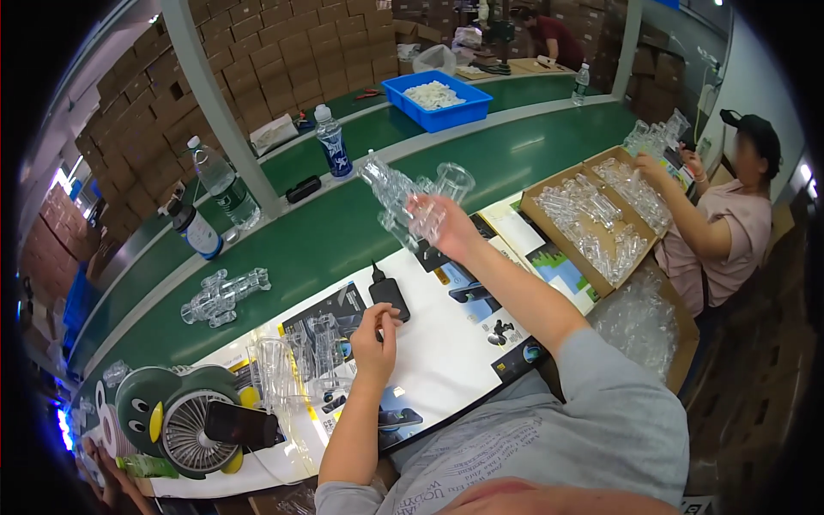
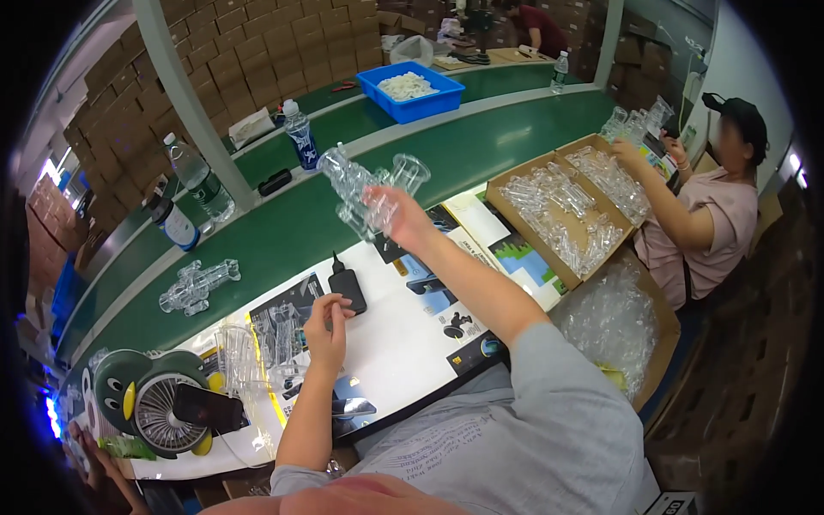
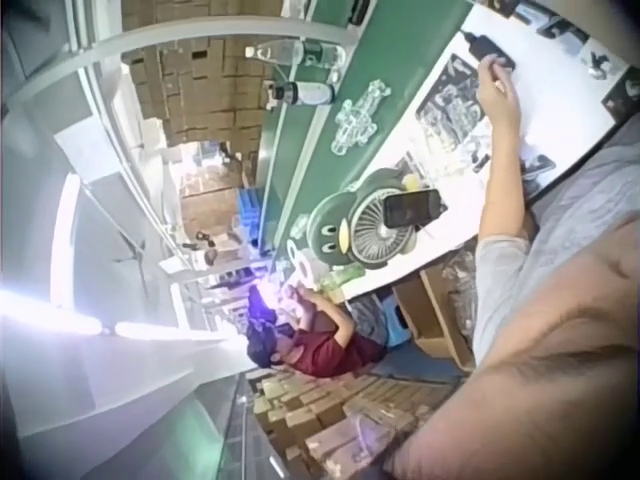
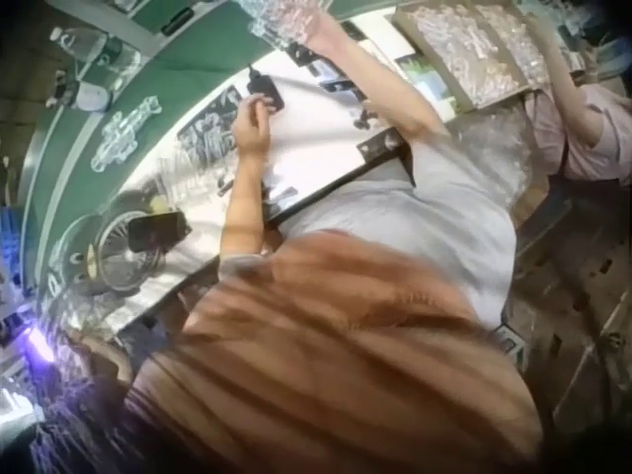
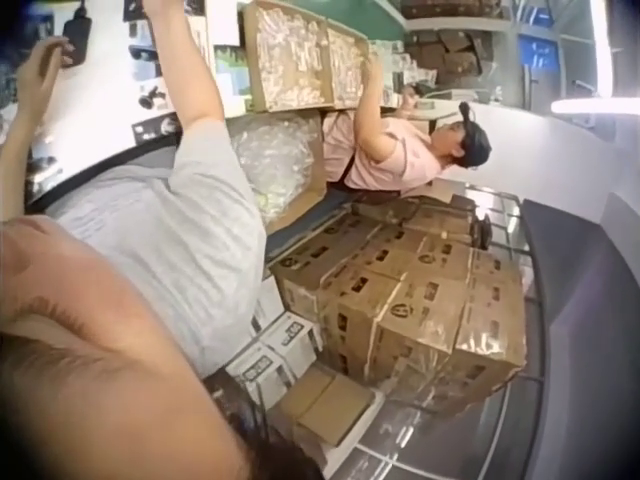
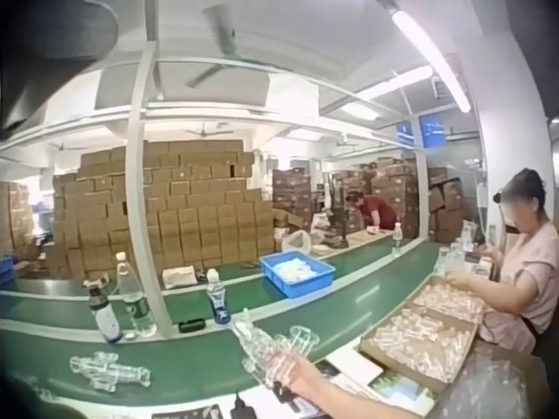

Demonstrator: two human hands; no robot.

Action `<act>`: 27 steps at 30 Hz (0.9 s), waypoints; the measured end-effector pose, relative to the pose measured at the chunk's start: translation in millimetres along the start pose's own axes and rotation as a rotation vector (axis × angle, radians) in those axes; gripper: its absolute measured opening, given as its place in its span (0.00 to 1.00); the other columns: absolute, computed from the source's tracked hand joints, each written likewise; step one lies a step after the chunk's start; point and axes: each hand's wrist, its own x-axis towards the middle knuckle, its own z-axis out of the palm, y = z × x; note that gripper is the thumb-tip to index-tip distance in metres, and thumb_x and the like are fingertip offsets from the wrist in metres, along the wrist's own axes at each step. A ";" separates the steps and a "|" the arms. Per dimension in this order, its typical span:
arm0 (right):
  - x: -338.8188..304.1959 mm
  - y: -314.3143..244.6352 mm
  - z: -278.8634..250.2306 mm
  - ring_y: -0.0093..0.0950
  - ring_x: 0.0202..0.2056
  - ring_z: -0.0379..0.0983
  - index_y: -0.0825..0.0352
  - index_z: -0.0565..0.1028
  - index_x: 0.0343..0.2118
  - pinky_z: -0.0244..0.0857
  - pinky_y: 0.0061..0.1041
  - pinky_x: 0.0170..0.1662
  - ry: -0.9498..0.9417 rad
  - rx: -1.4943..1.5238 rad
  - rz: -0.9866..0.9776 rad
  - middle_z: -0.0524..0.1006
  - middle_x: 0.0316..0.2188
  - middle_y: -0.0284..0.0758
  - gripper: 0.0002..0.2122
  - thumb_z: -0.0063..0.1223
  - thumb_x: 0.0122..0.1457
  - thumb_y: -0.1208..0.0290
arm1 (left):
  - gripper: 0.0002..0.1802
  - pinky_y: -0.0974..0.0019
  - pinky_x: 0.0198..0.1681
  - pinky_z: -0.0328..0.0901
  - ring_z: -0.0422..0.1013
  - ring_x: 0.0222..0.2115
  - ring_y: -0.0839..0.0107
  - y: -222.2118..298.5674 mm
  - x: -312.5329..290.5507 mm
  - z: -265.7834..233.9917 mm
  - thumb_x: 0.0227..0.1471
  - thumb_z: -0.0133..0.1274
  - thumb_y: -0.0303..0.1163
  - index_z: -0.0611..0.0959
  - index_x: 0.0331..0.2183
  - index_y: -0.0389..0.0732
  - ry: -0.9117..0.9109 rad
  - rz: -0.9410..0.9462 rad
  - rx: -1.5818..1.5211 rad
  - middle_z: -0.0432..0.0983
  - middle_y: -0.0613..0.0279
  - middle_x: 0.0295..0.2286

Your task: The person cleans small plastic lenses with a liquid solution from a squeeze bottle, then assembles them into larger clear plastic housings by hand.

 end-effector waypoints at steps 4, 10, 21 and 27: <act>-58.1 22.4 29.2 0.30 0.52 0.62 0.68 0.69 0.44 0.56 0.33 0.53 0.020 -0.247 -0.039 0.66 0.50 0.39 0.15 0.47 0.54 0.69 | 0.17 0.67 0.43 0.66 0.72 0.39 0.63 -8.7 7.7 0.3 0.56 0.40 0.27 0.68 0.46 0.30 -0.057 -0.270 -0.430 0.71 0.47 0.40; -92.8 38.8 57.0 0.32 0.54 0.60 0.66 0.72 0.41 0.53 0.29 0.55 -0.354 -1.378 -0.432 0.66 0.51 0.37 0.17 0.58 0.46 0.73 | 0.32 0.64 0.53 0.56 0.59 0.52 0.60 7.5 16.4 -11.9 0.56 0.42 0.33 0.49 0.58 0.39 -0.149 -0.572 -1.037 0.51 0.49 0.56; -109.3 54.5 78.9 0.34 0.53 0.61 0.58 0.73 0.41 0.49 0.44 0.57 -0.819 -1.759 -0.582 0.66 0.51 0.36 0.21 0.62 0.38 0.69 | 0.33 0.58 0.49 0.61 0.60 0.50 0.56 6.8 25.7 -43.6 0.51 0.42 0.50 0.63 0.50 0.35 0.142 -0.608 -1.144 0.62 0.54 0.49; -97.2 31.6 68.2 0.37 0.44 0.67 0.62 0.74 0.37 0.57 0.42 0.51 -0.733 -1.611 -0.688 0.72 0.40 0.35 0.20 0.62 0.35 0.69 | 0.31 0.56 0.48 0.61 0.60 0.49 0.53 5.5 27.7 -57.4 0.48 0.44 0.47 0.64 0.49 0.37 0.327 -0.511 -1.334 0.62 0.54 0.48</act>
